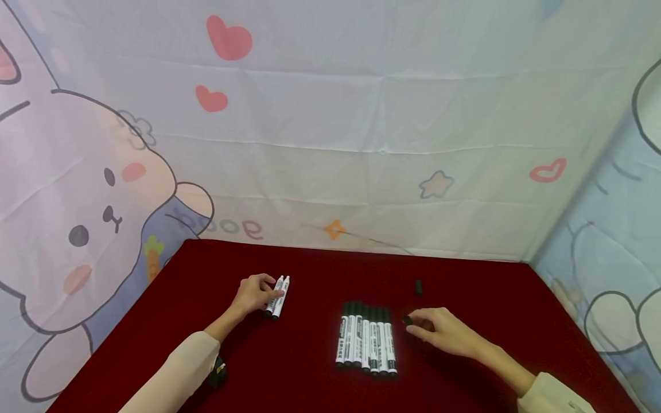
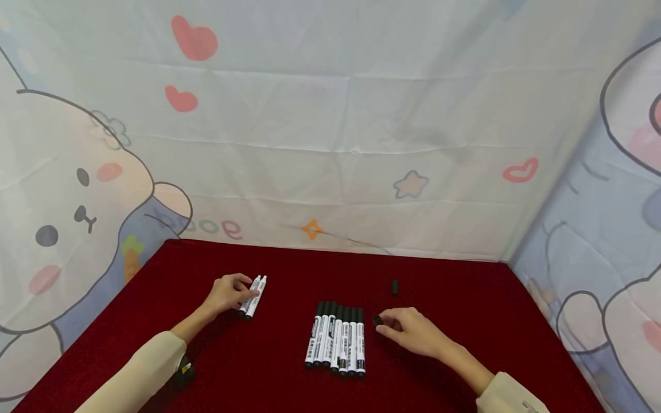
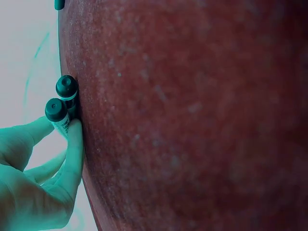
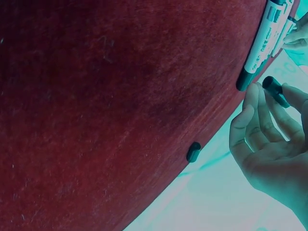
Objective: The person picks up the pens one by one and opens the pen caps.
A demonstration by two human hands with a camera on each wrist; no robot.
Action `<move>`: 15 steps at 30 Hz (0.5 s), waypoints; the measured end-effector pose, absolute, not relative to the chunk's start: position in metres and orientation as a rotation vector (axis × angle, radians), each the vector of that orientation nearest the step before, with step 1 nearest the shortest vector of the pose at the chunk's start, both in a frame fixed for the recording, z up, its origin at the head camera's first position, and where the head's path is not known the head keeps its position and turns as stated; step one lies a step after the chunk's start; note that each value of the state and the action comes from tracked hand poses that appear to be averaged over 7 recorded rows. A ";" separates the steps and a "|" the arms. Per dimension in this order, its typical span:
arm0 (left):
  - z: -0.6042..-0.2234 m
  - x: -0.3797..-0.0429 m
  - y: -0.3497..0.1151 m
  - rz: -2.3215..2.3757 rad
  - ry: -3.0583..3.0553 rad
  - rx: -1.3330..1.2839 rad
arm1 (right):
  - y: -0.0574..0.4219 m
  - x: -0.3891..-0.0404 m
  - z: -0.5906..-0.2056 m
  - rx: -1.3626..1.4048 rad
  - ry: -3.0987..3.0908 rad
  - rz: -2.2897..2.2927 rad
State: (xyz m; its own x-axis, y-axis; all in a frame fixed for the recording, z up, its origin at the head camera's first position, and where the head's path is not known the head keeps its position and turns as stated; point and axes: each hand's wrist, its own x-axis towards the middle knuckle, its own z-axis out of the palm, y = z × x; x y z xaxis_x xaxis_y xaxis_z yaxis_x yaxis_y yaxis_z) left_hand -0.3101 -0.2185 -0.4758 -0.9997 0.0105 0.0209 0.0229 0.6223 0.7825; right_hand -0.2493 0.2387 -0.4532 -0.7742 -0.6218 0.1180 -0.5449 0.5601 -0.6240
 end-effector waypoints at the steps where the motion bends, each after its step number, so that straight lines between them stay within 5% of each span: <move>1: -0.476 -0.311 -0.219 -1.354 -2.823 -0.040 | 0.239 -0.249 -0.453 -0.997 2.666 -1.014; 15: -0.470 -0.311 -0.219 -1.142 -2.939 0.006 | 0.246 -0.250 -0.454 -0.978 2.798 -0.900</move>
State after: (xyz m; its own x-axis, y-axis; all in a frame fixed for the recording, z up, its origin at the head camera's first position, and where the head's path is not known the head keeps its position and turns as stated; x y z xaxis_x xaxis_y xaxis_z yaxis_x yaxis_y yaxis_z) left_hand -0.3113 -0.2192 -0.4702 -0.9999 0.0007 -0.0121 -0.0077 0.7377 0.6750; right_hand -0.2501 0.2456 -0.4545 -0.7999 -0.5827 0.1437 -0.5572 0.6321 -0.5385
